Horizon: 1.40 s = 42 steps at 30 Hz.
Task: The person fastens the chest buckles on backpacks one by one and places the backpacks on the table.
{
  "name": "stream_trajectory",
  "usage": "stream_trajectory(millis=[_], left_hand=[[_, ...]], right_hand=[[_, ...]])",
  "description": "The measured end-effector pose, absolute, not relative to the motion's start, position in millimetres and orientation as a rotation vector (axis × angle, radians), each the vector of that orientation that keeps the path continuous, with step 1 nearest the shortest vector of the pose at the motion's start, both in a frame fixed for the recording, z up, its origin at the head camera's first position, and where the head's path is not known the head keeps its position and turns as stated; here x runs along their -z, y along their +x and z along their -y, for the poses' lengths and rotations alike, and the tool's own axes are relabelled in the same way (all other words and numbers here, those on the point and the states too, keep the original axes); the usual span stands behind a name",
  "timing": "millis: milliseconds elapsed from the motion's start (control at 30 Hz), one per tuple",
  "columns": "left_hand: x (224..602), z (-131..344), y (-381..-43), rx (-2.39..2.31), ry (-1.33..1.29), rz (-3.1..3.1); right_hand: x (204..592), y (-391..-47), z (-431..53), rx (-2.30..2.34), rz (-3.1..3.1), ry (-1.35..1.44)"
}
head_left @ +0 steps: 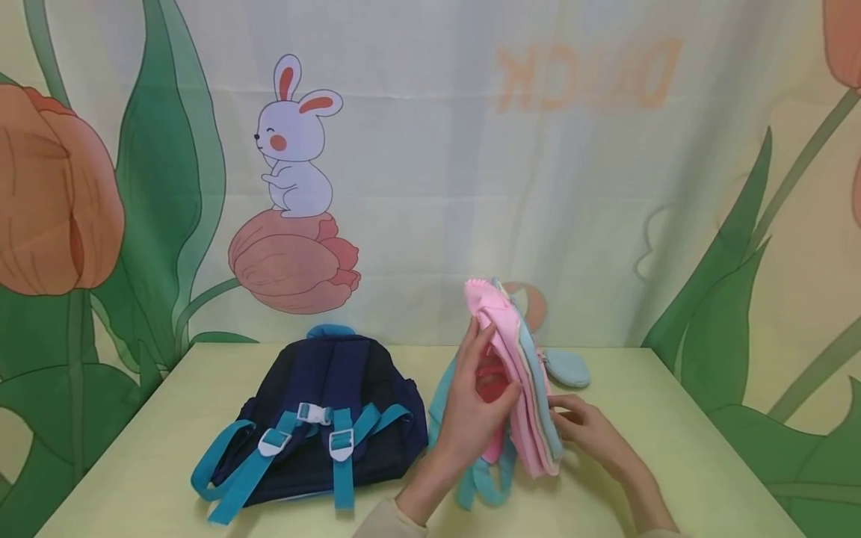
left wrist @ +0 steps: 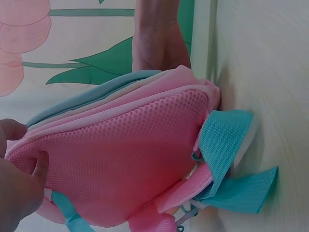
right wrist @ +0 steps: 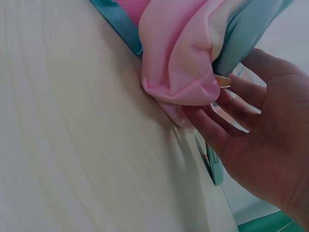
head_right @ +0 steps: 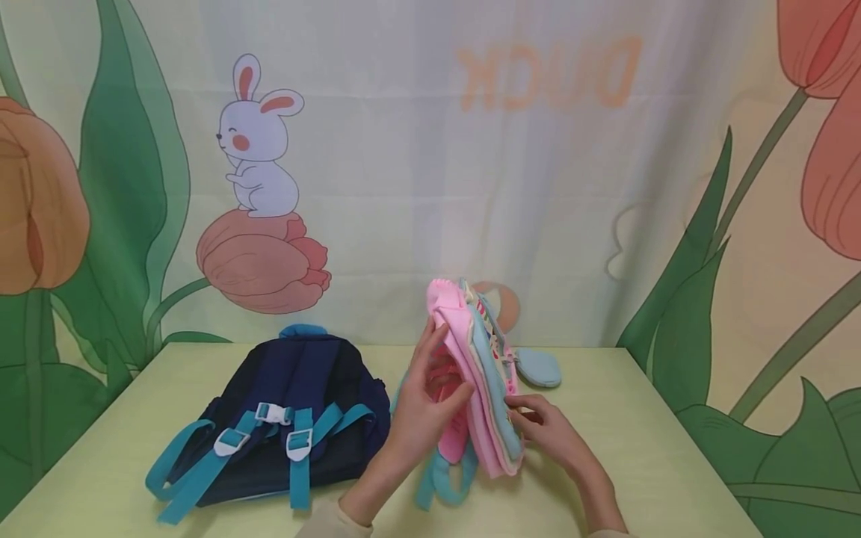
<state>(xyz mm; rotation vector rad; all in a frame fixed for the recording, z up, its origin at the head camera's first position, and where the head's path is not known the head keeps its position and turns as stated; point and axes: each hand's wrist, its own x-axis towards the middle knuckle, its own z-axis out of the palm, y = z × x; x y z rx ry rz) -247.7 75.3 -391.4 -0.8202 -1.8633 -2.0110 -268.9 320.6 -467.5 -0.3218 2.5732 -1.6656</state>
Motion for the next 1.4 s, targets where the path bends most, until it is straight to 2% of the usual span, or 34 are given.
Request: stream_trajectory(millis=[500, 1033, 1167, 1400], left_hand=[[405.1, -83.6, -245.2, 2.105, -0.823, 1.962], [414.5, -90.0, -240.4, 1.753, -0.840, 2.113], [414.0, -87.4, -241.9, 1.734, -0.862, 2.081], [411.8, -85.5, -243.2, 1.654, -0.893, 2.050]], right_hand=[[470.5, -272.2, -305.9, 1.637, -2.616, -0.441], [470.0, -273.7, -298.0, 1.604, -2.612, -0.461], [458.1, -271.1, -302.5, 1.488, -2.657, -0.479], [414.8, -253.2, -318.2, 1.240, -3.007, -0.451]])
